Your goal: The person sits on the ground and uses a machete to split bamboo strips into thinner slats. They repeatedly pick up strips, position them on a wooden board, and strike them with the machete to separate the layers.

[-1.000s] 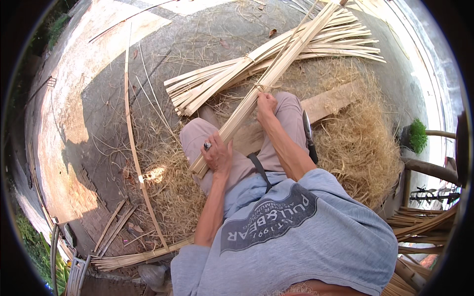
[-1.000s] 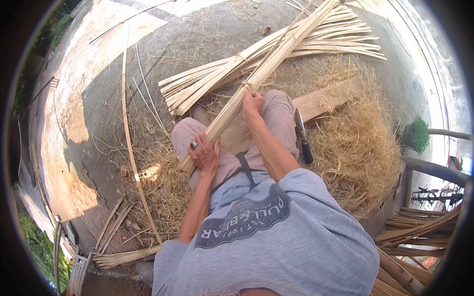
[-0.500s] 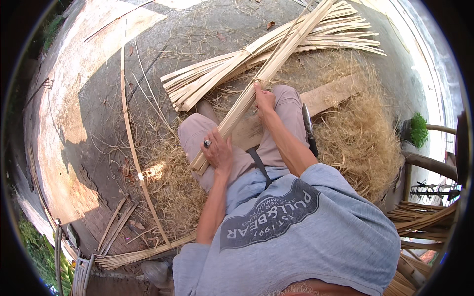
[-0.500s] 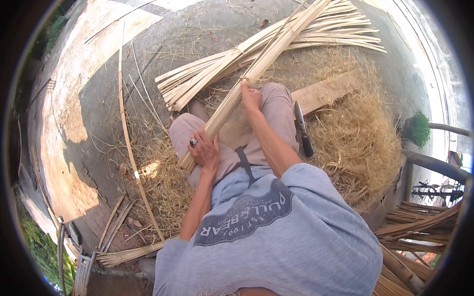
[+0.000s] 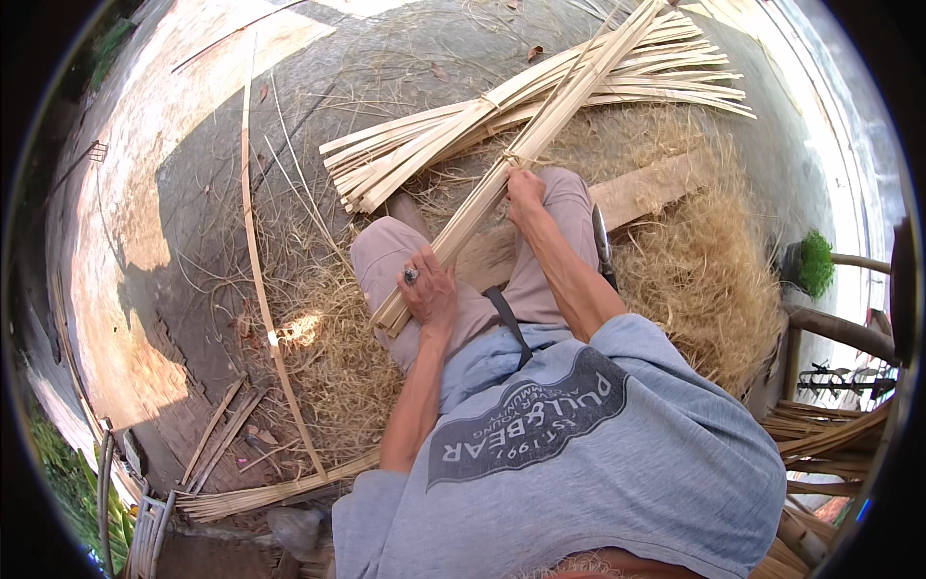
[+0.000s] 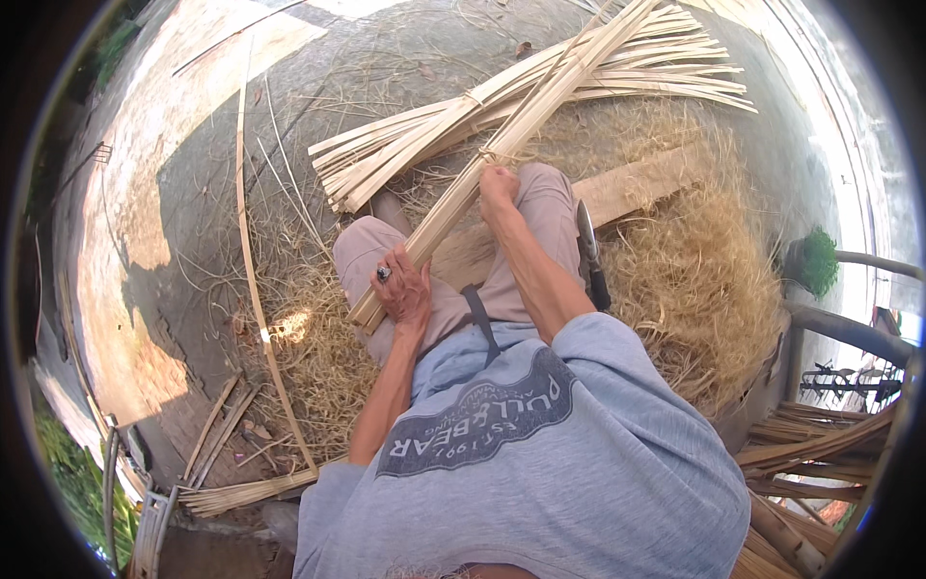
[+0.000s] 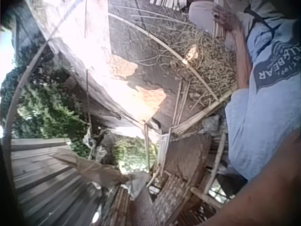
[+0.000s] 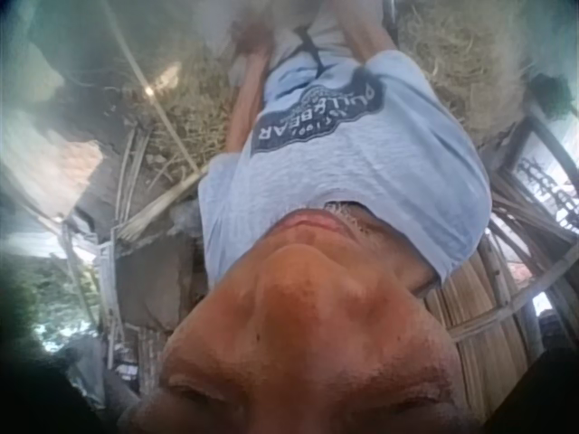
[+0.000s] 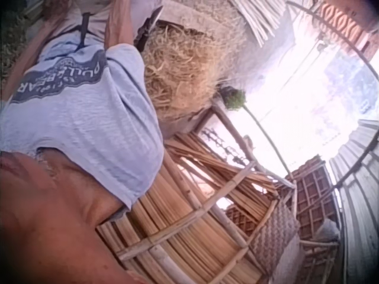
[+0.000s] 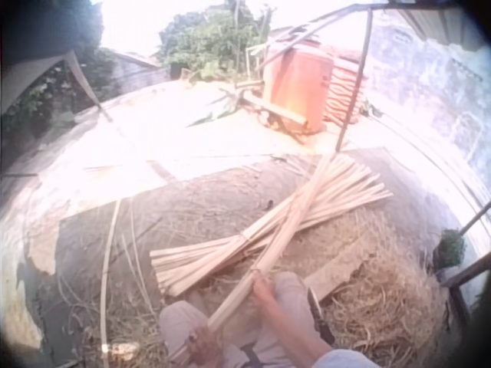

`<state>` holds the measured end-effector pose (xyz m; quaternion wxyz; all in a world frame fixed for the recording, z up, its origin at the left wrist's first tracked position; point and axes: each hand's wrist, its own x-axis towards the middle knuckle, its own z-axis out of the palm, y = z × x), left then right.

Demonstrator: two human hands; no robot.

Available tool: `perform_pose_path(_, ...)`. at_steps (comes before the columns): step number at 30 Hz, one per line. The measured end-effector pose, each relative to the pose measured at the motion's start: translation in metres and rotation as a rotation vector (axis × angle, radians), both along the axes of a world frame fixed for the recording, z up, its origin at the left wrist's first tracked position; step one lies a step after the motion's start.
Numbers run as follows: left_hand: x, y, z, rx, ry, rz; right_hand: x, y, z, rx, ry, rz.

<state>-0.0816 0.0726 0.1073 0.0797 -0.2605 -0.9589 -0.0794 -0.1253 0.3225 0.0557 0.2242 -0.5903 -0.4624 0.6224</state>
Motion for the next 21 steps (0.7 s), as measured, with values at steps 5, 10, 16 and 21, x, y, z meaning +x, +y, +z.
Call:
perform_pose_path(5,-0.001,0.0,0.002,-0.023,0.013,-0.005,-0.011,-0.013,0.006,0.103,-0.095,0.015)
perform_pose_path(10,-0.002,0.004,-0.002,-0.078,-0.046,0.038,-0.004,-0.015,0.018,0.123,-0.127,0.065)
perform_pose_path(16,-0.004,0.002,-0.003,-0.058,-0.014,0.014,0.0,-0.015,0.013,0.18,-0.057,0.105)
perform_pose_path(21,-0.028,0.003,0.016,-0.074,-0.225,0.042,0.026,-0.01,0.011,0.174,0.065,0.326)
